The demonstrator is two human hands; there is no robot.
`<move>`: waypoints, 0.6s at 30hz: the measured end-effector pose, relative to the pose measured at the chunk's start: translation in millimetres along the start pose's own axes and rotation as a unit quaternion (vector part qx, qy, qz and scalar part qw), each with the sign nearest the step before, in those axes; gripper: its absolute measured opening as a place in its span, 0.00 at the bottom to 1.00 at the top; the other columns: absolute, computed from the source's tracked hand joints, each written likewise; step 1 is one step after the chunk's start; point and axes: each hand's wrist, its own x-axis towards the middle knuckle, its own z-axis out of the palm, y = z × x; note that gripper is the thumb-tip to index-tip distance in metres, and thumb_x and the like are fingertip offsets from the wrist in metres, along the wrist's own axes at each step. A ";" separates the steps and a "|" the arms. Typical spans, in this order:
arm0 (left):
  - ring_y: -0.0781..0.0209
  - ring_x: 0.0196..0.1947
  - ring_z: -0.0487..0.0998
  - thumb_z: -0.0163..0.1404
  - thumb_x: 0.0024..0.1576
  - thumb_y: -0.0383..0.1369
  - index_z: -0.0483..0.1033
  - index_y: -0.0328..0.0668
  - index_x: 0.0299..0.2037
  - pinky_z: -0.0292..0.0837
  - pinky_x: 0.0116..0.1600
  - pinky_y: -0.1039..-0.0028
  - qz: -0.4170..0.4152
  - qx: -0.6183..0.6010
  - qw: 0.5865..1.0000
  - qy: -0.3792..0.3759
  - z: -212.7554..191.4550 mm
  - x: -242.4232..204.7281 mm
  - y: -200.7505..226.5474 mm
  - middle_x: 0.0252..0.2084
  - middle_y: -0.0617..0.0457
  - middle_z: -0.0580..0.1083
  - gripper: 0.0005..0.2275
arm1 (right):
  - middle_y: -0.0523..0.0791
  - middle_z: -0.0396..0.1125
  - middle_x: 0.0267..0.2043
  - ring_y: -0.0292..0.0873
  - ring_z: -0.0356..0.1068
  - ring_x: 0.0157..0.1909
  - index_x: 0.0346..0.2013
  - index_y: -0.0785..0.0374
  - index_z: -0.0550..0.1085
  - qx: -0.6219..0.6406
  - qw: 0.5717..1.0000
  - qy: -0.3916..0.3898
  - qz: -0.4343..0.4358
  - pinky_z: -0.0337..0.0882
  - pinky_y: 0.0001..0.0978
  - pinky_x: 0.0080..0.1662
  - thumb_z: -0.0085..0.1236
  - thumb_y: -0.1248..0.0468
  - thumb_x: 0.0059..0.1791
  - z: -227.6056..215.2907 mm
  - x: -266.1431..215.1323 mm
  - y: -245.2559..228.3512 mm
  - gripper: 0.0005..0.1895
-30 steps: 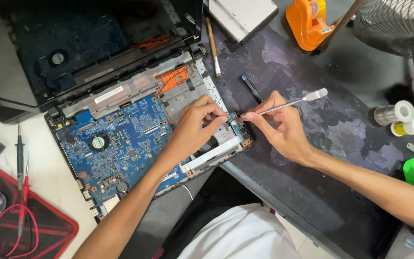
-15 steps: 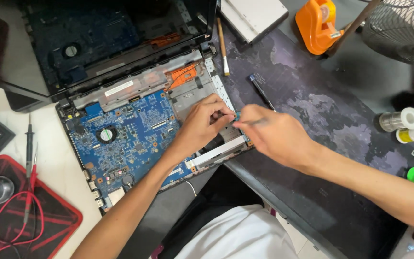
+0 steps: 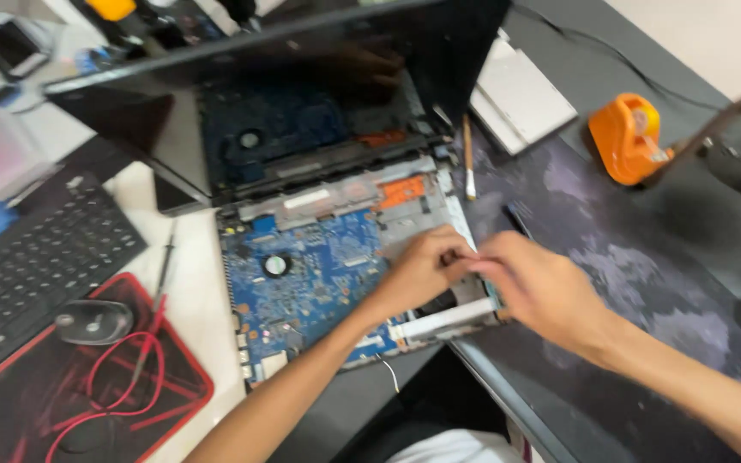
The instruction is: The person disassembles a laptop by first removing the keyboard and then using a screwdriver to detach the motherboard and other internal components. The person carefully disconnects cables and removes the motherboard from the chassis.
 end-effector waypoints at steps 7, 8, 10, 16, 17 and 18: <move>0.59 0.30 0.76 0.60 0.55 0.37 0.79 0.38 0.32 0.72 0.37 0.70 -0.033 0.083 0.996 0.016 7.6 11.1 10.8 0.32 0.52 0.72 0.10 | 0.47 0.74 0.39 0.46 0.69 0.25 0.41 0.68 0.70 -0.005 0.989 0.054 0.134 0.69 0.39 0.29 0.59 0.63 0.51 -25.0 -5.9 54.5 0.11; 0.55 0.31 0.77 0.61 0.54 0.39 0.78 0.37 0.28 0.72 0.38 0.67 -0.027 0.112 0.993 0.023 10.5 13.8 11.4 0.32 0.50 0.72 0.13 | 0.47 0.74 0.36 0.48 0.63 0.22 0.39 0.70 0.69 -0.043 0.980 0.032 0.191 0.66 0.42 0.27 0.60 0.63 0.51 -26.3 -7.8 63.7 0.12; 0.51 0.35 0.77 0.61 0.53 0.38 0.77 0.36 0.27 0.71 0.43 0.62 -0.027 0.162 0.986 0.027 19.0 17.1 5.1 0.32 0.47 0.73 0.13 | 0.50 0.69 0.29 0.49 0.62 0.21 0.44 0.68 0.70 -0.055 0.979 0.021 0.197 0.66 0.42 0.27 0.60 0.62 0.51 -21.2 -15.9 81.3 0.13; 0.41 0.43 0.76 0.56 0.54 0.38 0.77 0.37 0.26 0.68 0.52 0.55 -0.043 0.245 0.969 0.015 28.1 28.1 -20.0 0.37 0.40 0.74 0.12 | 0.52 0.64 0.22 0.51 0.62 0.21 0.52 0.61 0.74 -0.105 0.974 0.007 0.199 0.67 0.43 0.30 0.65 0.58 0.50 -16.3 -14.5 82.6 0.18; 0.41 0.44 0.76 0.56 0.54 0.39 0.78 0.36 0.27 0.69 0.52 0.55 -0.033 0.255 0.966 -0.006 30.6 30.7 -24.1 0.38 0.39 0.74 0.12 | 0.53 0.65 0.23 0.51 0.64 0.23 0.53 0.60 0.74 -0.128 0.970 0.000 0.206 0.69 0.43 0.32 0.66 0.58 0.49 -16.7 -16.2 81.0 0.20; 0.41 0.44 0.76 0.56 0.54 0.39 0.78 0.36 0.27 0.69 0.52 0.55 -0.034 0.256 0.966 -0.002 29.8 32.2 -23.9 0.38 0.39 0.74 0.12 | 0.53 0.65 0.23 0.51 0.64 0.23 0.53 0.60 0.74 -0.128 0.971 -0.001 0.202 0.69 0.43 0.32 0.66 0.58 0.49 -15.7 -14.5 81.2 0.20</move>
